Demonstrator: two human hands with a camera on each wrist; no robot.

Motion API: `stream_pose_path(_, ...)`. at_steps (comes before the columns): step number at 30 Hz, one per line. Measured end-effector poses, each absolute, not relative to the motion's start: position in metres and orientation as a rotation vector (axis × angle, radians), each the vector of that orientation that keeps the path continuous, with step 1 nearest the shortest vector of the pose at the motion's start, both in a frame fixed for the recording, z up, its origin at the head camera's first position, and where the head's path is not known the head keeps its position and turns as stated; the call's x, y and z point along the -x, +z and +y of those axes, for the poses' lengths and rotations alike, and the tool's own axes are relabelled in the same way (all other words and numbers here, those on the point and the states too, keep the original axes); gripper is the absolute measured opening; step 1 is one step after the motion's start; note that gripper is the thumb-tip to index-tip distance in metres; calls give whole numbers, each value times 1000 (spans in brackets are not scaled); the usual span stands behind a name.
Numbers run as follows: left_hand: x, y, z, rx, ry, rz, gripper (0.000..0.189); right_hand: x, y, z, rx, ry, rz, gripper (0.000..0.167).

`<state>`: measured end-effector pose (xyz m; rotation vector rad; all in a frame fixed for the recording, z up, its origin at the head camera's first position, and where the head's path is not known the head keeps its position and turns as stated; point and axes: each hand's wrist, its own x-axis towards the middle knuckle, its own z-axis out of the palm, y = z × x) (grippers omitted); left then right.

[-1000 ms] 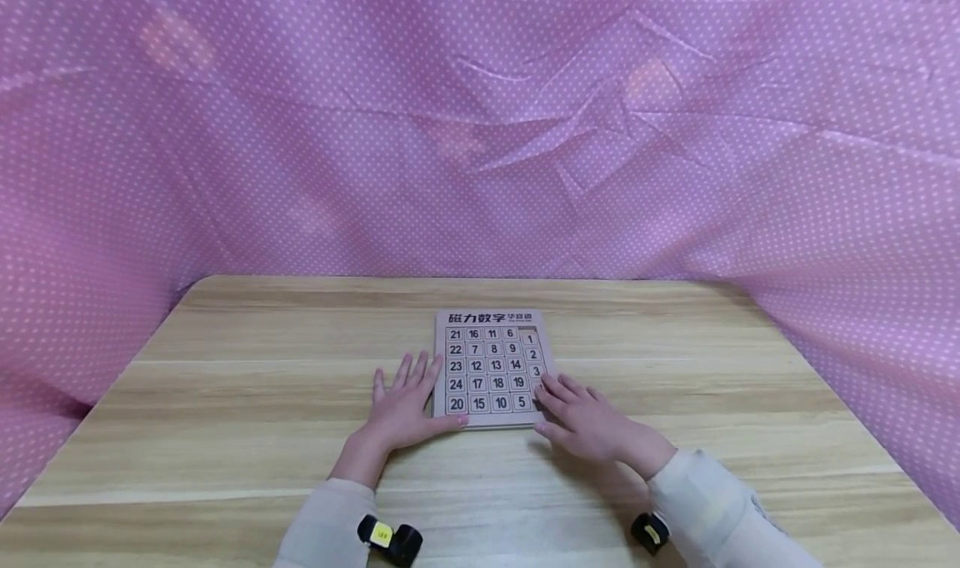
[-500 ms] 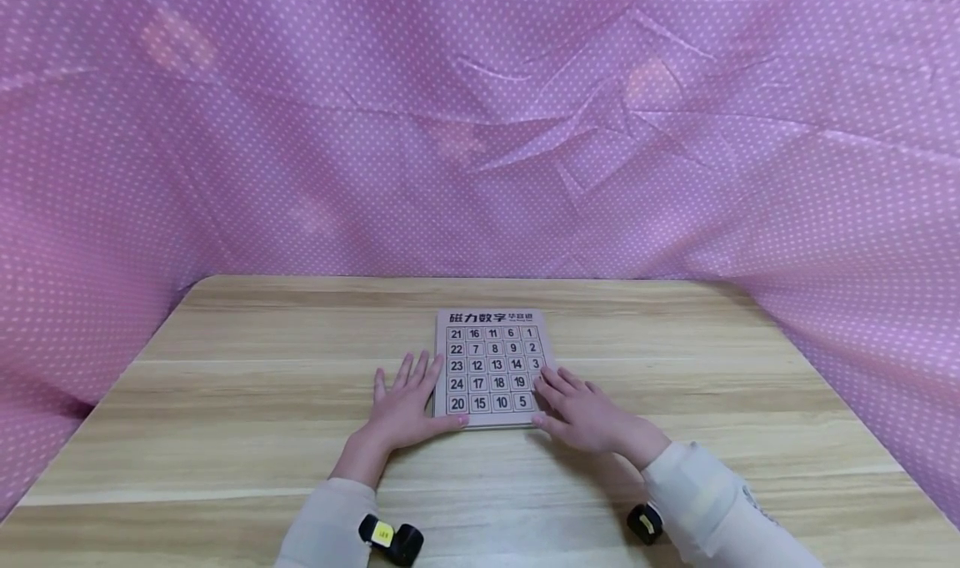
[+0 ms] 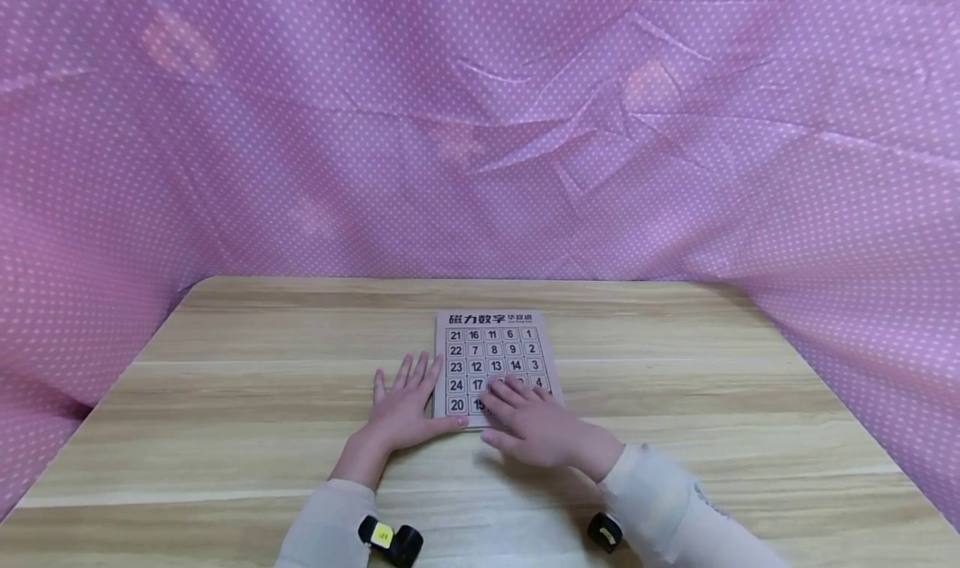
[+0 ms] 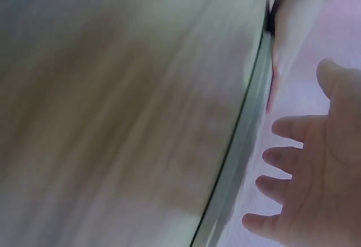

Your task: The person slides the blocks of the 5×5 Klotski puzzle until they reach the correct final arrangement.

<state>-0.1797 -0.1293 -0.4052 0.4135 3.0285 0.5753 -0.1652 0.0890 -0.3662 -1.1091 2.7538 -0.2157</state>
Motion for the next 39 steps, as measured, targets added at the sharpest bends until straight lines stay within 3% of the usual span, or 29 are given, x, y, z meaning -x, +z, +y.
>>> stream_pose_path(9, 181, -404, -132, -443, 566, 3026, 103, 166, -368, 64, 1137, -222, 2699, 59)
stream_pose_path(39, 182, -408, -131, -413, 592, 3035, 101, 164, -368, 91, 1122, -266, 2696, 52)
